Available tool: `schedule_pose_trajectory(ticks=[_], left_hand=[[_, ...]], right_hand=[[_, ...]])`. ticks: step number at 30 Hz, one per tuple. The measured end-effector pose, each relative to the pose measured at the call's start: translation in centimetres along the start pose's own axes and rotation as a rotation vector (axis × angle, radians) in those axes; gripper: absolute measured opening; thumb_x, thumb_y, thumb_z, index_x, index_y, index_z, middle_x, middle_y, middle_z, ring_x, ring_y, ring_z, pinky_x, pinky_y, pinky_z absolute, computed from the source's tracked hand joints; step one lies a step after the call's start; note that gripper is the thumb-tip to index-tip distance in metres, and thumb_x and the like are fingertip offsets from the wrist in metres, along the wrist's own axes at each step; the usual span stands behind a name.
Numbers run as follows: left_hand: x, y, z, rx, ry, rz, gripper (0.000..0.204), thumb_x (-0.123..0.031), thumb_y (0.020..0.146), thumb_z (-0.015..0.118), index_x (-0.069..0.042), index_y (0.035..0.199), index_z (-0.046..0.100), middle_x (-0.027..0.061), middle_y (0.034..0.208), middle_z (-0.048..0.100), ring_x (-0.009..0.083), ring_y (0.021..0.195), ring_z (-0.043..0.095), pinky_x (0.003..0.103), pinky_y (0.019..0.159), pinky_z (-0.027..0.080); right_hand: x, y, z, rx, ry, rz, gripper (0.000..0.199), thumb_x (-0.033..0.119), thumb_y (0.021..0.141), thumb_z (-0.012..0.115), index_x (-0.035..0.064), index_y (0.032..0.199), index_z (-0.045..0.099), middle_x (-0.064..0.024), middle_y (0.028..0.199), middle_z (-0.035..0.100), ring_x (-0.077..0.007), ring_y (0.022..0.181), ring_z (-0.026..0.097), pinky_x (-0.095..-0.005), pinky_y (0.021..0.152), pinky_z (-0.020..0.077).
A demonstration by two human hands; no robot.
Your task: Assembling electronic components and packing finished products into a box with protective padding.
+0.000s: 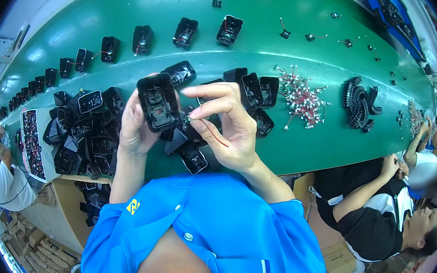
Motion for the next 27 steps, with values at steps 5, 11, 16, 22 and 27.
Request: schedule_pose_trajectory(ticks=[5, 11, 16, 22, 27], left_hand=[[0.8, 0.0, -0.1, -0.042, -0.137, -0.02, 0.065, -0.023, 0.095, 0.07, -0.004, 0.148, 0.036, 0.014, 0.13, 0.059, 0.0178, 0.106, 0.064, 0.027, 0.094, 0.051], [0.6, 0.5, 1.1, -0.081, -0.114, -0.031, 0.065, -0.019, 0.095, 0.069, -0.003, 0.148, 0.035, 0.0136, 0.13, 0.06, 0.0172, 0.107, 0.064, 0.028, 0.093, 0.051], [-0.2, 0.7, 1.7, -0.083, 0.117, -0.018, 0.064, -0.011, 0.089, 0.075, -0.002, 0.144, 0.042, 0.0134, 0.128, 0.06, 0.0181, 0.106, 0.063, 0.029, 0.093, 0.052], [-1.0, 0.9, 4.0, -0.005, 0.601, 0.149, 0.055, -0.002, 0.083, 0.078, 0.0, 0.134, 0.055, 0.0123, 0.12, 0.063, 0.0191, 0.103, 0.063, 0.029, 0.094, 0.051], [-1.1, 1.5, 4.6, 0.151, 0.42, 0.162, 0.042, -0.003, 0.087, 0.075, 0.001, 0.126, 0.062, 0.0115, 0.117, 0.064, 0.0192, 0.101, 0.063, 0.03, 0.094, 0.051]], right_hand=[[1.0, 0.8, 0.9, 0.069, -0.49, -0.13, 0.022, 0.0, 0.08, 0.073, 0.0128, 0.097, 0.067, -0.0082, 0.113, 0.07, -0.0226, 0.115, 0.052, -0.0373, 0.103, 0.0371], [0.8, 0.4, 1.3, 0.072, -0.823, -0.126, 0.02, 0.003, 0.078, 0.075, 0.0148, 0.092, 0.069, -0.0101, 0.117, 0.066, -0.0249, 0.118, 0.047, -0.039, 0.106, 0.0317], [0.7, 0.4, 1.1, -0.034, -0.965, -0.203, 0.02, 0.004, 0.075, 0.077, 0.0132, 0.092, 0.071, -0.0113, 0.127, 0.058, -0.0276, 0.12, 0.046, -0.0417, 0.106, 0.0321], [0.2, 0.3, -0.7, -0.115, -0.975, -0.353, 0.022, 0.003, 0.074, 0.078, 0.0101, 0.094, 0.072, -0.0126, 0.137, 0.047, -0.0305, 0.121, 0.045, -0.0451, 0.107, 0.034], [-1.0, -0.3, -1.4, -0.27, -0.632, -0.455, 0.031, 0.003, 0.065, 0.077, 0.0083, 0.095, 0.074, -0.0106, 0.134, 0.053, -0.0292, 0.116, 0.045, -0.0443, 0.104, 0.0353]])
Point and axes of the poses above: each hand's wrist, its own y-axis towards the middle knuckle, its own z-axis out of the palm, x = y × z, the point moved 2 cm from there along y, towards the middle knuckle
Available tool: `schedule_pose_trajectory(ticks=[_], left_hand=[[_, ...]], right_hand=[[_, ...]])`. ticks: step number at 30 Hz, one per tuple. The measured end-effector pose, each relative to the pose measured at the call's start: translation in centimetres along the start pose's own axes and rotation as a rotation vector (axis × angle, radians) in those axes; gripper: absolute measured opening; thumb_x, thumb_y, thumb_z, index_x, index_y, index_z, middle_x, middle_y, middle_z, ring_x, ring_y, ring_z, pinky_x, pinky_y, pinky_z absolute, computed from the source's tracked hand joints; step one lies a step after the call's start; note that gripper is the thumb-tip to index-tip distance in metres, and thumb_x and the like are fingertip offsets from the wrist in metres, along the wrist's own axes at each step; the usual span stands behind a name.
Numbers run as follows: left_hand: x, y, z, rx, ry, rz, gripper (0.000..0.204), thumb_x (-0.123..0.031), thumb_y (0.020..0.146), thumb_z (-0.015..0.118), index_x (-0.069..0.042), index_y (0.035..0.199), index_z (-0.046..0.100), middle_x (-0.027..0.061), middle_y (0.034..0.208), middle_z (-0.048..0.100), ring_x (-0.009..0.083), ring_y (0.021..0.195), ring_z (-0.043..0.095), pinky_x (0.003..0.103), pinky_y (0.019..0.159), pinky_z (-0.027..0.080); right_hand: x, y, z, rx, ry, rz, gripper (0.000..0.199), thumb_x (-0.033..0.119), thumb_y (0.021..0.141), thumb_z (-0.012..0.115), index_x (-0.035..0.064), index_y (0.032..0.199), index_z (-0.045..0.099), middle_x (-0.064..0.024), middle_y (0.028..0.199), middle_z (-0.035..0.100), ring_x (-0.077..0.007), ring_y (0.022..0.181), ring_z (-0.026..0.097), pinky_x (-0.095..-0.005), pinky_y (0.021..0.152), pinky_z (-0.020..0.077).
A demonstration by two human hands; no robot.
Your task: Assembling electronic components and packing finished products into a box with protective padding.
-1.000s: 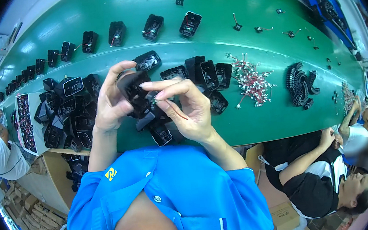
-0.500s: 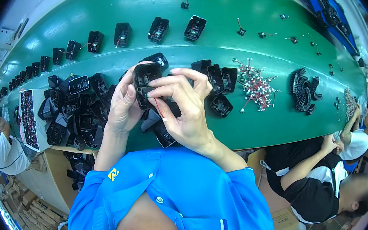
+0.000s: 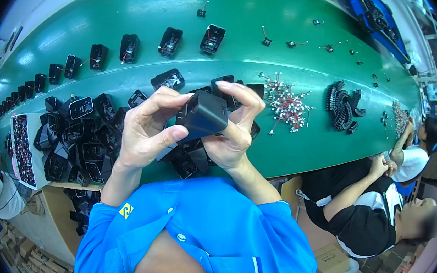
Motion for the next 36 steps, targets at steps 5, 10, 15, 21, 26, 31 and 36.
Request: schedule_pose_trajectory(ticks=[5, 10, 15, 21, 26, 31, 36], left_hand=[[0.5, 0.7, 0.3, -0.074, 0.012, -0.081, 0.043, -0.003, 0.09, 0.072, 0.0, 0.131, 0.058, 0.0122, 0.118, 0.063, 0.02, 0.103, 0.063, 0.031, 0.095, 0.052], [1.1, 1.3, -0.8, -0.359, -0.451, -0.33, 0.04, -0.005, 0.094, 0.067, 0.0, 0.132, 0.057, 0.0141, 0.119, 0.061, 0.0191, 0.106, 0.061, 0.031, 0.095, 0.052], [0.8, 2.8, -0.5, -0.34, -0.134, -0.216, 0.039, -0.012, 0.096, 0.066, -0.002, 0.132, 0.056, 0.0132, 0.12, 0.062, 0.0209, 0.11, 0.06, 0.033, 0.097, 0.05], [0.2, 1.7, -6.6, -0.338, 1.151, -0.012, 0.038, -0.019, 0.094, 0.066, -0.002, 0.128, 0.059, 0.0115, 0.119, 0.062, 0.024, 0.111, 0.058, 0.036, 0.096, 0.047], [1.7, 0.4, -8.2, -0.21, 1.39, -0.254, 0.04, -0.022, 0.091, 0.068, -0.003, 0.125, 0.06, 0.0113, 0.117, 0.063, 0.0286, 0.106, 0.057, 0.038, 0.093, 0.044], [2.6, 2.1, -6.8, -0.189, 1.377, -0.147, 0.036, -0.02, 0.089, 0.067, -0.003, 0.12, 0.062, 0.0119, 0.111, 0.063, 0.0288, 0.1, 0.056, 0.038, 0.089, 0.044], [3.7, 4.1, -6.0, -0.077, 1.472, -0.202, 0.033, -0.016, 0.088, 0.067, -0.002, 0.118, 0.062, 0.0107, 0.11, 0.063, 0.0281, 0.106, 0.057, 0.038, 0.092, 0.044]], right_hand=[[-0.3, 0.4, -0.1, 0.072, -0.103, 0.109, 0.028, 0.004, 0.067, 0.076, 0.0066, 0.095, 0.073, -0.0114, 0.135, 0.053, -0.0294, 0.118, 0.045, -0.0427, 0.102, 0.0381], [0.1, 2.7, 0.3, 0.392, 0.01, 0.151, 0.035, 0.008, 0.068, 0.079, 0.0055, 0.101, 0.068, -0.0123, 0.138, 0.051, -0.0297, 0.119, 0.048, -0.0411, 0.101, 0.0401], [-3.6, 7.3, -0.8, 0.54, -0.256, -0.097, 0.03, 0.01, 0.073, 0.081, 0.0046, 0.099, 0.066, -0.0142, 0.142, 0.048, -0.0318, 0.126, 0.047, -0.0419, 0.103, 0.0421], [-15.2, 10.4, -5.4, 0.776, -0.656, 0.103, 0.031, 0.019, 0.075, 0.082, 0.0053, 0.097, 0.066, -0.0118, 0.137, 0.051, -0.0296, 0.125, 0.048, -0.0423, 0.106, 0.0413], [-18.7, 10.1, -5.9, 0.941, -0.777, 0.178, 0.034, 0.02, 0.076, 0.081, 0.0068, 0.101, 0.064, -0.0112, 0.134, 0.052, -0.0279, 0.123, 0.048, -0.0409, 0.104, 0.0413], [-18.0, 11.0, -6.4, 0.948, -0.823, 0.148, 0.035, 0.019, 0.077, 0.08, 0.0081, 0.106, 0.064, -0.0115, 0.13, 0.055, -0.0281, 0.121, 0.051, -0.0409, 0.104, 0.0426], [-19.3, 13.3, -8.9, 0.902, -0.707, 0.405, 0.037, 0.016, 0.079, 0.079, 0.0102, 0.113, 0.064, -0.0109, 0.124, 0.059, -0.0276, 0.113, 0.057, -0.0413, 0.099, 0.0471]])
Point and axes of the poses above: each hand's wrist, its own y-axis towards the middle knuckle, its own z-axis out of the palm, x = y × z, the point moved 2 cm from there along y, towards the middle knuckle
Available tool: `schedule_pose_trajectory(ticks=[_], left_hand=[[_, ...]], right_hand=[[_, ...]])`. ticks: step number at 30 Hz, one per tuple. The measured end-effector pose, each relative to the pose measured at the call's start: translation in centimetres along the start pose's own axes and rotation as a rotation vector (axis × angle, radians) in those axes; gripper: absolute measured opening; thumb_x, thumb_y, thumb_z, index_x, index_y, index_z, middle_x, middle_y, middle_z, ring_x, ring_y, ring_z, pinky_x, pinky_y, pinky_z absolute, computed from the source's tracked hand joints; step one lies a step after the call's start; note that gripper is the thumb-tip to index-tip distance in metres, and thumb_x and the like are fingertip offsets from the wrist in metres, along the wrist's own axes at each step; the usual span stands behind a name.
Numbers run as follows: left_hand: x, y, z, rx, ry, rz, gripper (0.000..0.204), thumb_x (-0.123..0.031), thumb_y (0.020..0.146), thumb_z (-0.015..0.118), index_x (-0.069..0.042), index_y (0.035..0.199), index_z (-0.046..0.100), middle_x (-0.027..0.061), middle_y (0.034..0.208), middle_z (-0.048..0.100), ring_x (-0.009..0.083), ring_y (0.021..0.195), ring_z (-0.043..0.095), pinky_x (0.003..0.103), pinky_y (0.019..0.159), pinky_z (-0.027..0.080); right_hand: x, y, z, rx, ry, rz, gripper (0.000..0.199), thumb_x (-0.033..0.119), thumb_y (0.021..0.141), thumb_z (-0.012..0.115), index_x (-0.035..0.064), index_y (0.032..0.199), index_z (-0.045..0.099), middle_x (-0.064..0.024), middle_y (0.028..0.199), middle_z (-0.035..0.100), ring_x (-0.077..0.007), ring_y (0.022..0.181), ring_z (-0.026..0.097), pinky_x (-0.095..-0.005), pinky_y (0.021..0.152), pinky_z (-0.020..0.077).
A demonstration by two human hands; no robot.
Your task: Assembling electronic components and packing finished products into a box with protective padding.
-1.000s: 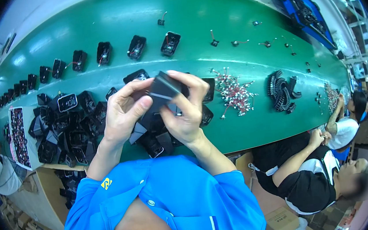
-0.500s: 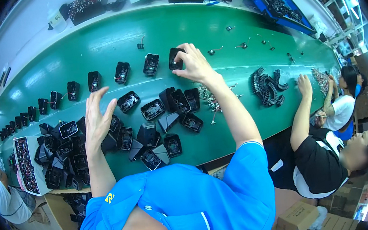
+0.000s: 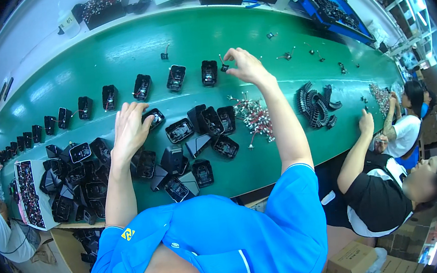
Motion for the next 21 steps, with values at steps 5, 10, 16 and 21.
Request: schedule_pose_trajectory(ticks=[5, 10, 16, 21], left_hand=[[-0.7, 1.4, 1.8, 0.097, 0.23, 0.099, 0.031, -0.009, 0.087, 0.065, -0.002, 0.117, 0.061, 0.0103, 0.106, 0.063, 0.029, 0.101, 0.059, 0.04, 0.087, 0.047], [-0.8, 1.5, 0.3, 0.171, -0.003, 0.049, 0.029, -0.005, 0.088, 0.062, -0.003, 0.117, 0.061, 0.0107, 0.105, 0.063, 0.027, 0.09, 0.063, 0.039, 0.076, 0.052], [-0.2, 0.1, -1.1, -0.018, -1.543, -0.242, 0.027, -0.012, 0.094, 0.058, 0.002, 0.117, 0.062, 0.0148, 0.102, 0.067, 0.0241, 0.083, 0.069, 0.033, 0.068, 0.059], [-1.5, -0.9, 0.8, 0.087, -2.518, -0.309, 0.042, -0.023, 0.099, 0.053, 0.008, 0.126, 0.058, 0.0144, 0.091, 0.07, 0.0236, 0.092, 0.07, 0.032, 0.077, 0.062]], right_hand=[[-0.8, 1.6, 2.1, 0.025, -0.065, 0.026, 0.032, 0.013, 0.081, 0.077, 0.009, 0.111, 0.066, -0.0104, 0.114, 0.063, -0.0271, 0.099, 0.064, -0.0409, 0.091, 0.0522], [-1.0, -0.3, -0.1, -0.174, 0.13, 0.063, 0.022, 0.005, 0.084, 0.073, 0.004, 0.106, 0.068, -0.0095, 0.104, 0.066, -0.0204, 0.086, 0.066, -0.0333, 0.079, 0.056], [8.8, -8.5, -1.1, -0.417, 0.855, -0.042, 0.012, 0.003, 0.087, 0.073, 0.0017, 0.099, 0.071, -0.0082, 0.1, 0.072, -0.0131, 0.076, 0.065, -0.0224, 0.067, 0.0532], [18.7, -12.8, 3.8, -0.615, 0.674, -0.398, 0.022, -0.003, 0.078, 0.077, 0.0039, 0.099, 0.074, -0.0087, 0.101, 0.072, -0.0162, 0.084, 0.066, -0.0258, 0.072, 0.0533]])
Point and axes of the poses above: each hand's wrist, its own y-axis towards the middle knuckle, its own z-axis out of the palm, x = y × z, the point moved 2 cm from there along y, towards the middle knuckle
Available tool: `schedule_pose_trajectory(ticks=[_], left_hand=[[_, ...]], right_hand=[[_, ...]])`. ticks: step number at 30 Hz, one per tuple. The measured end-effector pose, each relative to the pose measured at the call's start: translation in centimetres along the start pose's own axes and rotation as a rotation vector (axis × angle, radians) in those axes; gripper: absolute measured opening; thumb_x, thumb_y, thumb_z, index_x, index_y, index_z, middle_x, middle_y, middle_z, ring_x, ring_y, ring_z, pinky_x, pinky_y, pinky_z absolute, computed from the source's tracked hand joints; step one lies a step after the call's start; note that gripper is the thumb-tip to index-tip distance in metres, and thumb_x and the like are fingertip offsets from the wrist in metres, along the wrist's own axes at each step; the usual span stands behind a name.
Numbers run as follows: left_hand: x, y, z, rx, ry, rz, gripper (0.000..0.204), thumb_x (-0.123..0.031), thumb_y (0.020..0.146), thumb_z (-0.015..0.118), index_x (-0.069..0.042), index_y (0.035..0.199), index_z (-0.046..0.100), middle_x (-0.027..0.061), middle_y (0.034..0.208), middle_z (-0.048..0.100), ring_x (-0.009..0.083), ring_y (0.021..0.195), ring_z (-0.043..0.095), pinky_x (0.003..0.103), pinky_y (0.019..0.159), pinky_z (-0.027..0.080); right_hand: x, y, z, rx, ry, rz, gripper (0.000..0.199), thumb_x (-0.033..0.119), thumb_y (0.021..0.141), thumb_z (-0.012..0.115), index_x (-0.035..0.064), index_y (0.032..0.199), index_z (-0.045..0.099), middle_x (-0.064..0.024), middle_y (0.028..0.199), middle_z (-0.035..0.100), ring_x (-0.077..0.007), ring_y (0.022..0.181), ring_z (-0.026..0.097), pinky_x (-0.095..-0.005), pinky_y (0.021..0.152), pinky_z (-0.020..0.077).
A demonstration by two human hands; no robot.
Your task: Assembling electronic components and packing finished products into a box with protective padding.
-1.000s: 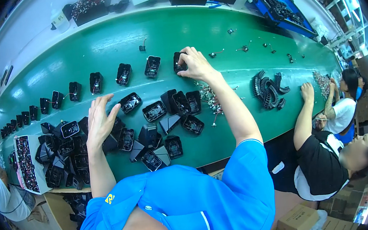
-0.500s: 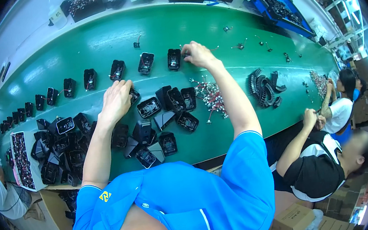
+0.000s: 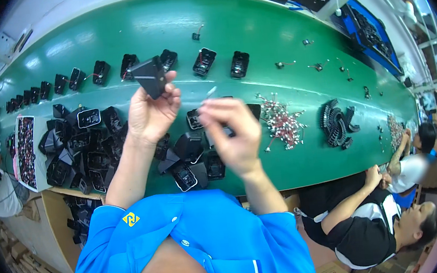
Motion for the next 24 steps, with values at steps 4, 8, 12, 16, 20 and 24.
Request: schedule_pose_trajectory(ticks=[4, 8, 12, 16, 20, 24], left_hand=[[1.1, -1.0, 1.3, -0.111, -0.015, 0.001, 0.043, -0.025, 0.101, 0.051, 0.006, 0.13, 0.057, 0.014, 0.093, 0.07, 0.0239, 0.093, 0.07, 0.033, 0.077, 0.062], [0.2, -2.0, 1.3, -0.001, -0.13, -0.005, 0.044, -0.023, 0.101, 0.049, 0.001, 0.137, 0.052, 0.015, 0.093, 0.07, 0.0253, 0.094, 0.07, 0.035, 0.079, 0.062], [-0.1, -2.3, 0.8, 0.108, -0.141, -0.01, 0.046, -0.021, 0.102, 0.047, -0.006, 0.145, 0.045, 0.0161, 0.1, 0.068, 0.0254, 0.094, 0.07, 0.036, 0.079, 0.062], [-0.2, -2.4, 0.2, 0.104, -0.119, 0.042, 0.049, -0.02, 0.103, 0.043, -0.011, 0.151, 0.036, 0.0186, 0.112, 0.064, 0.0264, 0.098, 0.067, 0.036, 0.08, 0.06], [0.0, -2.8, 1.2, 0.011, -0.027, 0.114, 0.052, -0.018, 0.105, 0.04, -0.015, 0.155, 0.029, 0.0208, 0.126, 0.058, 0.0265, 0.102, 0.063, 0.036, 0.082, 0.059], [0.6, -3.6, 3.2, -0.141, 0.165, 0.178, 0.052, -0.015, 0.105, 0.038, -0.017, 0.156, 0.028, 0.0214, 0.134, 0.053, 0.0243, 0.101, 0.063, 0.035, 0.082, 0.058]], right_hand=[[2.5, -2.3, 4.5, 0.108, 0.083, 0.019, 0.024, -0.008, 0.076, 0.075, 0.0044, 0.097, 0.074, -0.0086, 0.104, 0.071, -0.0192, 0.085, 0.066, -0.0295, 0.077, 0.0528], [1.7, -3.0, 5.8, 0.241, 0.236, -0.03, 0.023, -0.008, 0.077, 0.074, 0.0041, 0.096, 0.072, -0.0082, 0.106, 0.071, -0.0205, 0.087, 0.065, -0.0302, 0.08, 0.0522], [2.3, -3.6, 6.6, 0.167, 0.518, 0.342, 0.021, -0.006, 0.078, 0.074, 0.0039, 0.096, 0.071, -0.0066, 0.106, 0.071, -0.0208, 0.091, 0.063, -0.0314, 0.083, 0.0502], [2.0, -3.2, 6.5, 0.235, 0.421, 0.234, 0.021, -0.004, 0.077, 0.075, 0.005, 0.096, 0.07, -0.0044, 0.107, 0.072, -0.0209, 0.098, 0.061, -0.032, 0.088, 0.0482], [1.6, -2.1, 5.8, 0.271, 0.216, 0.003, 0.021, -0.002, 0.077, 0.075, 0.0074, 0.095, 0.07, -0.002, 0.108, 0.072, -0.0206, 0.106, 0.06, -0.033, 0.094, 0.0449], [1.4, -0.2, 5.0, 0.12, 0.177, -0.004, 0.02, 0.0, 0.078, 0.074, 0.011, 0.094, 0.07, 0.0004, 0.109, 0.073, -0.0198, 0.11, 0.058, -0.0355, 0.1, 0.0387]])
Point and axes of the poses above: each hand's wrist, its own y-axis towards the middle knuckle, its own z-axis out of the palm, x = y × z, the point moved 2 cm from there along y, towards the middle knuckle
